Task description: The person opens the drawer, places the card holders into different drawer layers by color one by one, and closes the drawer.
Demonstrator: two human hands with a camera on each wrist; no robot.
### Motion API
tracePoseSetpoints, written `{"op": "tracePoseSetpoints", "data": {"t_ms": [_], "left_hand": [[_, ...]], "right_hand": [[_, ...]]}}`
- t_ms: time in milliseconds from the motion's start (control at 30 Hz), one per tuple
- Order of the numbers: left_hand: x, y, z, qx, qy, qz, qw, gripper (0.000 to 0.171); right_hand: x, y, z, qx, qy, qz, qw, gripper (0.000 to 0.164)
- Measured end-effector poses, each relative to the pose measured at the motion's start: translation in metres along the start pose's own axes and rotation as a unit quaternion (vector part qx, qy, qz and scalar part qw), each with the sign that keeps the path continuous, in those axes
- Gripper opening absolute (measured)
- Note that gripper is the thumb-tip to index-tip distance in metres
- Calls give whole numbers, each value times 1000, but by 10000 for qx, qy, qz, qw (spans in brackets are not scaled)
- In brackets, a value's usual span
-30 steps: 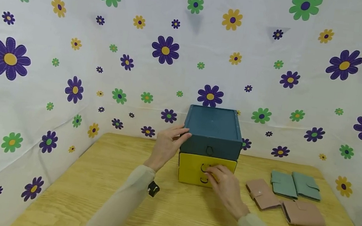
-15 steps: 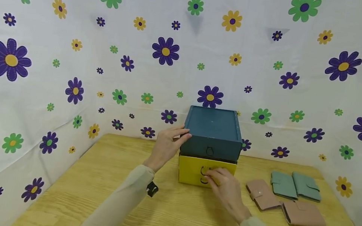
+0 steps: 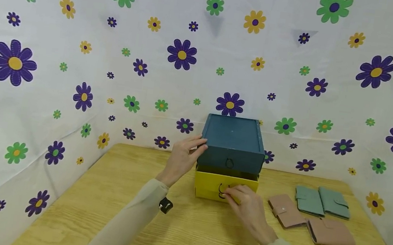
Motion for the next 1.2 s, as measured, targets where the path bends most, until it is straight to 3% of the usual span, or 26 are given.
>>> {"op": "tracePoseSetpoints", "data": {"t_ms": [300,533,967,1200], "left_hand": [[-3,-5,5,163,-20,336,9993,31],[-6,-5,7,103,160,330,9993,30],[-5,-3,7,63,137,284,9995,31],[-4,-3,6,43,107,274,9996,31]], "right_hand": [[-3,3,4,72,-130,18,9999,16],[-5,4,9,-103,-181,-37,9998,18],[-9,10,15,-136,-348,42,9993,16],[-13,15,20,-368,-384,-6,9986,17]]}}
Point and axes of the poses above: each hand's wrist, its own y-axis away from the middle knuckle, its own x-axis out of the palm, z = x × y, the point moved 3 cm from there along -y, towards the middle knuckle, and after that the axes turned 12 degrees about -y, right-handed, at the moved point
